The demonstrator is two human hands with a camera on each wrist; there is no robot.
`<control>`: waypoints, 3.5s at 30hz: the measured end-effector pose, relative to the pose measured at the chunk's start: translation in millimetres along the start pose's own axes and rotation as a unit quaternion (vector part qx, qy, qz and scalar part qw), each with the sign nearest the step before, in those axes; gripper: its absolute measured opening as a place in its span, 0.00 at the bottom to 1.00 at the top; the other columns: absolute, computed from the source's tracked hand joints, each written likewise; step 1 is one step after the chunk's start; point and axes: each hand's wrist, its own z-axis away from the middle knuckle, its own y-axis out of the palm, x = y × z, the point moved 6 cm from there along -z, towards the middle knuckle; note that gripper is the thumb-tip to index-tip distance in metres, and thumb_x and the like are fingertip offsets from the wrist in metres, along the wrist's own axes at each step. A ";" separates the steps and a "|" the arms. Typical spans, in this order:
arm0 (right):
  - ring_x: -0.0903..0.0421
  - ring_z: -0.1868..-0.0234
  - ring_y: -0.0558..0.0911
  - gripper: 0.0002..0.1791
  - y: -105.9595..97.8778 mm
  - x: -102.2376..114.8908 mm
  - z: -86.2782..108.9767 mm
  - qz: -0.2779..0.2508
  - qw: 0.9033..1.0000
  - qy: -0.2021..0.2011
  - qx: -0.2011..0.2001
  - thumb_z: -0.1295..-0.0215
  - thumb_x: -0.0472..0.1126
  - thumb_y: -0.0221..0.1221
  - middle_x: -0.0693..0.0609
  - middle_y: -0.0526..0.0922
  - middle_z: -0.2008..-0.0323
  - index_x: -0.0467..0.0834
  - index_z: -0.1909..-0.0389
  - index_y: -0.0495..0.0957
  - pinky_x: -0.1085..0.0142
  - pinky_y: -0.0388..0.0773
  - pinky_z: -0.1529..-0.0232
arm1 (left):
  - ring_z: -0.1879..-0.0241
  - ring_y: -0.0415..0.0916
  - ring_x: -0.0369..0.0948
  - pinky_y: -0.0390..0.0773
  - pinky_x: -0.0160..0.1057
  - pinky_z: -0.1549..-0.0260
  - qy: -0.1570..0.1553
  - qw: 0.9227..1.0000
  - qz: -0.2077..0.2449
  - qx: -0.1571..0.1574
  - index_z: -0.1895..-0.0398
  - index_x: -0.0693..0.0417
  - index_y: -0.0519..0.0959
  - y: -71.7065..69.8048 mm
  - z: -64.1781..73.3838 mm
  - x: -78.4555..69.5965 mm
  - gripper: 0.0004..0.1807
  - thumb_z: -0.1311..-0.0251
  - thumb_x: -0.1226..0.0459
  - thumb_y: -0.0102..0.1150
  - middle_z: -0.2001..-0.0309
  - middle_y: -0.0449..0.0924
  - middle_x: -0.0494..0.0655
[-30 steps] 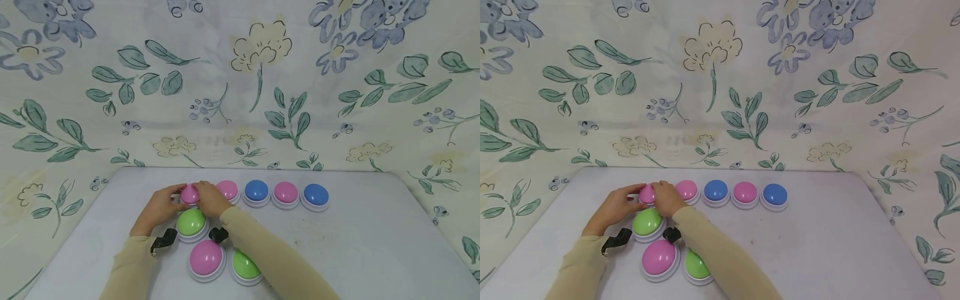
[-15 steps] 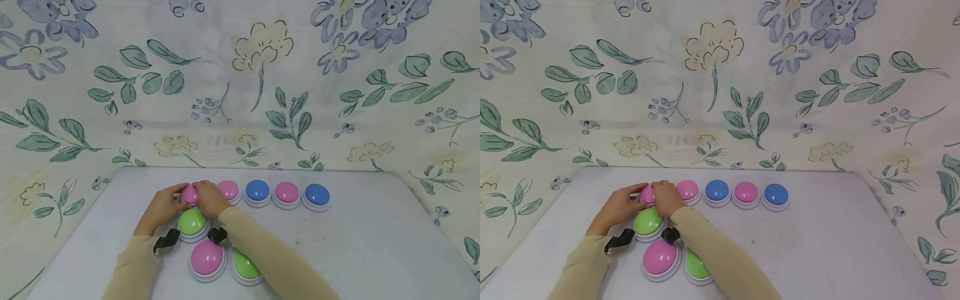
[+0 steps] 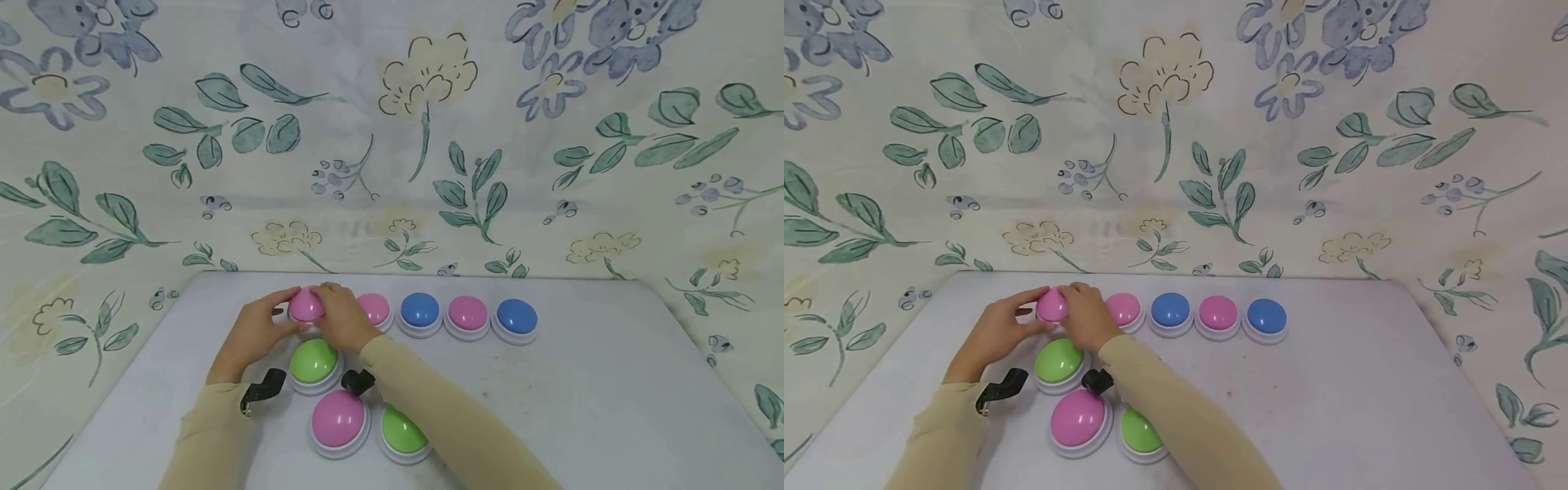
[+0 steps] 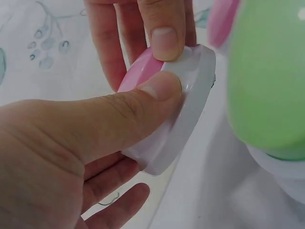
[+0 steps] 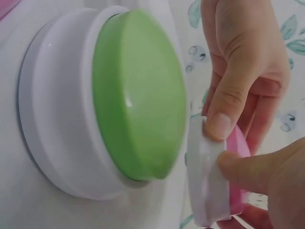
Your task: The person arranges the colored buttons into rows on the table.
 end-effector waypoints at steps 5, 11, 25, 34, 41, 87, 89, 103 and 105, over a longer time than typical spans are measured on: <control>0.46 0.28 0.67 0.31 -12.8 5.7 5.5 -0.003 0.999 -0.046 -0.019 0.29 0.39 0.61 0.42 0.66 0.28 0.43 0.27 0.66 0.65 0.70 0.34 | 0.39 0.74 0.62 0.79 0.55 0.46 0.001 1.000 0.026 -0.011 0.28 0.63 0.67 -8.3 1.8 -4.6 0.39 0.41 0.63 0.71 0.32 0.69 0.64; 0.43 0.29 0.67 0.30 -29.1 7.4 15.8 -0.046 0.996 -0.063 -0.049 0.29 0.37 0.59 0.39 0.66 0.28 0.40 0.28 0.67 0.65 0.73 0.35 | 0.41 0.76 0.61 0.80 0.49 0.48 -0.012 0.998 0.062 -0.018 0.26 0.61 0.64 -11.1 1.9 -16.7 0.41 0.40 0.60 0.71 0.30 0.66 0.64; 0.43 0.29 0.65 0.30 -65.4 2.9 48.2 -0.105 0.979 -0.117 -0.126 0.31 0.37 0.62 0.39 0.67 0.29 0.38 0.29 0.68 0.62 0.73 0.35 | 0.33 0.69 0.57 0.76 0.43 0.45 0.064 0.991 0.090 -0.072 0.28 0.61 0.68 -15.0 5.3 -65.2 0.38 0.42 0.66 0.72 0.32 0.71 0.60; 0.43 0.30 0.65 0.31 -84.5 -8.8 74.8 -0.120 0.970 -0.117 -0.173 0.33 0.36 0.64 0.39 0.67 0.29 0.37 0.30 0.69 0.57 0.77 0.38 | 0.33 0.70 0.53 0.75 0.37 0.44 0.128 0.979 0.128 -0.089 0.29 0.59 0.70 -5.1 7.4 -95.9 0.38 0.45 0.70 0.73 0.32 0.72 0.56; 0.43 0.30 0.65 0.33 -91.7 -24.8 96.0 -0.140 0.964 -0.117 -0.193 0.34 0.37 0.64 0.39 0.67 0.30 0.35 0.30 0.67 0.53 0.76 0.38 | 0.35 0.73 0.53 0.77 0.39 0.45 0.184 0.969 0.134 -0.099 0.31 0.61 0.72 9.4 9.1 -114.6 0.37 0.47 0.71 0.74 0.34 0.74 0.56; 0.47 0.33 0.72 0.39 -115.3 -145.9 244.3 -0.137 0.949 -0.031 -0.281 0.42 0.31 0.70 0.43 0.72 0.32 0.39 0.29 0.68 0.71 0.70 0.37 | 0.32 0.70 0.46 0.72 0.43 0.36 0.187 0.979 0.083 0.008 0.31 0.58 0.73 148.2 24.3 -229.1 0.35 0.43 0.61 0.73 0.33 0.74 0.50; 0.51 0.33 0.72 0.39 -116.4 -151.3 250.1 -0.142 0.948 -0.028 -0.283 0.42 0.30 0.70 0.42 0.72 0.32 0.39 0.29 0.68 0.74 0.68 0.38 | 0.32 0.70 0.45 0.71 0.42 0.36 0.183 0.980 0.075 0.014 0.31 0.58 0.73 154.7 24.9 -234.5 0.36 0.43 0.61 0.73 0.32 0.74 0.49; 0.70 0.32 0.67 0.37 -126.5 -177.5 274.5 -0.171 0.941 -0.029 -0.292 0.42 0.23 0.67 0.39 0.71 0.32 0.34 0.30 0.68 0.76 0.67 0.37 | 0.33 0.71 0.45 0.72 0.39 0.36 0.167 0.983 0.070 0.009 0.32 0.62 0.72 189.6 25.0 -264.4 0.34 0.42 0.63 0.72 0.33 0.74 0.52; 0.71 0.32 0.67 0.37 -127.8 -180.5 276.3 -0.168 0.942 -0.028 -0.289 0.42 0.23 0.67 0.38 0.71 0.32 0.34 0.30 0.69 0.78 0.67 0.37 | 0.32 0.70 0.45 0.71 0.39 0.36 0.162 0.984 0.076 0.010 0.32 0.62 0.72 194.8 24.5 -265.4 0.34 0.41 0.63 0.72 0.32 0.73 0.52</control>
